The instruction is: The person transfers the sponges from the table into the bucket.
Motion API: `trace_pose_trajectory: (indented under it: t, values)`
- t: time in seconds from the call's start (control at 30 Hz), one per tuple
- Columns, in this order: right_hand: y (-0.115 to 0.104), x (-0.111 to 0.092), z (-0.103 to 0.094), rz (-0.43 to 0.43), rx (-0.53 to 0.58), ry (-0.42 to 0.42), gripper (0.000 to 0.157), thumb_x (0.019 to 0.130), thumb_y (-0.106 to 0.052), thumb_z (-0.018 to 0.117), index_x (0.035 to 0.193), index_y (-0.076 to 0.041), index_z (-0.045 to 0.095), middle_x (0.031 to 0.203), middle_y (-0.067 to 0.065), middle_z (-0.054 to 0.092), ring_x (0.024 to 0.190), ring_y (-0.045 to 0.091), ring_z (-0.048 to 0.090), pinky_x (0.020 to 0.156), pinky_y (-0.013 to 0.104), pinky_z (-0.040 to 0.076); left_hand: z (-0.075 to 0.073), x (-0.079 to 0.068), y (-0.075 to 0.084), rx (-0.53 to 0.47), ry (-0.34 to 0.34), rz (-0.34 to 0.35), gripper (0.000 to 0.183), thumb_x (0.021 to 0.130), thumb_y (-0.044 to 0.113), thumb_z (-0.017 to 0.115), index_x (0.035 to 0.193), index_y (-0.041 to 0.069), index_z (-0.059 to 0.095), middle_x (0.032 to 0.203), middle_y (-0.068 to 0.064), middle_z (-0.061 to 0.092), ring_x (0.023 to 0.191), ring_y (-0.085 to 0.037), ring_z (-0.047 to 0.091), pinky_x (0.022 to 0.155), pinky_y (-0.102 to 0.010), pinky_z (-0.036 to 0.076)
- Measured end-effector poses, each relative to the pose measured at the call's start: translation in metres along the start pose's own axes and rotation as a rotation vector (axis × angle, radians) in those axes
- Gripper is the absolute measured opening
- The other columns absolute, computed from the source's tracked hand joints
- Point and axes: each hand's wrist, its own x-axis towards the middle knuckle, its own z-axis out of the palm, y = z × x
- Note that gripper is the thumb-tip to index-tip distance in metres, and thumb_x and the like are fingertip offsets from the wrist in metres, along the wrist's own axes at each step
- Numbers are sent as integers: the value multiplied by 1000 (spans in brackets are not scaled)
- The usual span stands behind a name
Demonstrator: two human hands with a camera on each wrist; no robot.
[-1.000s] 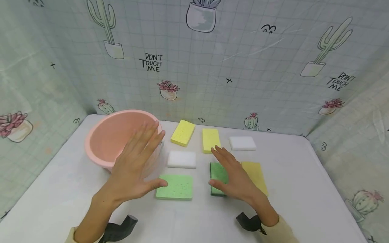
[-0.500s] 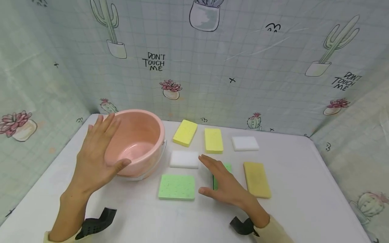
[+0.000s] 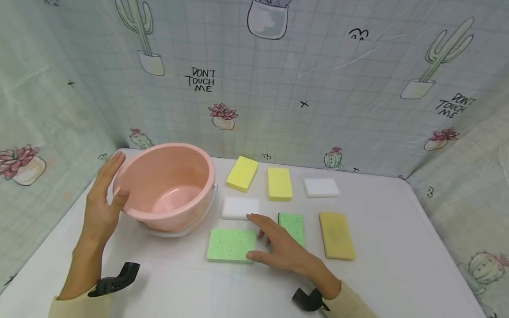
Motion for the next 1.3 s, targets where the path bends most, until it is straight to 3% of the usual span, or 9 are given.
trace_pose_trajectory:
  t: [0.1,0.2,0.43,0.6,0.73,0.87,0.97,1.1,1.3]
  values:
    - [-5,2,8,16,42,-10,76,89,-44,65,149,-14,30,139,6,42,86,15,52,69,23,46,-3,-2,-3,-46,-38,-156,52,96,26,49,148,26,38,154,5,30,138,-8,27,110,-26,19]
    - [-9,2,18,43,60,-15,75,90,-45,62,148,-12,30,143,4,37,86,14,51,67,21,45,-5,-1,-3,-38,-69,-222,54,95,22,46,148,29,37,153,7,31,136,-7,30,107,-23,25]
    - [-6,-5,31,43,20,20,73,87,-40,68,144,-8,37,140,2,40,85,11,50,66,17,44,-8,-2,-6,-64,-77,-180,57,90,13,48,146,21,41,149,2,35,131,-11,36,95,-11,34]
    - [-3,-7,31,65,65,-17,78,83,-42,72,145,-12,36,136,-2,41,83,9,49,65,17,46,-9,-6,-11,-104,-68,-97,55,89,7,46,143,12,46,145,-3,38,128,-12,37,97,-11,33]
    - [-1,-9,31,43,87,-12,76,83,-33,75,145,-11,37,132,-1,42,79,8,49,66,18,47,-8,-7,-13,-175,-125,-54,53,91,7,43,144,8,43,150,-5,34,136,-15,29,100,-14,31]
    - [1,-9,32,0,95,25,73,82,-21,77,143,-7,39,131,3,42,79,9,51,67,19,49,-5,-7,-13,-361,-193,-117,56,92,9,42,148,8,36,156,-5,25,142,-19,16,102,-16,29]
    - [2,-9,33,6,91,37,72,81,-18,77,142,-7,40,132,3,42,81,9,51,69,19,48,-2,-6,-14,-456,-197,-183,59,90,11,44,149,8,34,156,-4,21,142,-21,15,101,-16,32]
    - [4,-9,32,25,59,43,72,81,-18,78,141,-6,41,130,3,43,81,7,51,71,18,48,1,-6,-19,-412,-188,-201,60,91,17,46,149,9,34,156,-5,22,140,-22,19,101,-17,31]
    - [8,-9,28,-3,80,59,72,77,-13,81,138,-1,44,122,5,49,78,8,54,71,19,49,2,-6,-25,-286,-182,-142,55,94,21,43,148,13,37,155,-2,27,141,-17,19,111,-30,16]
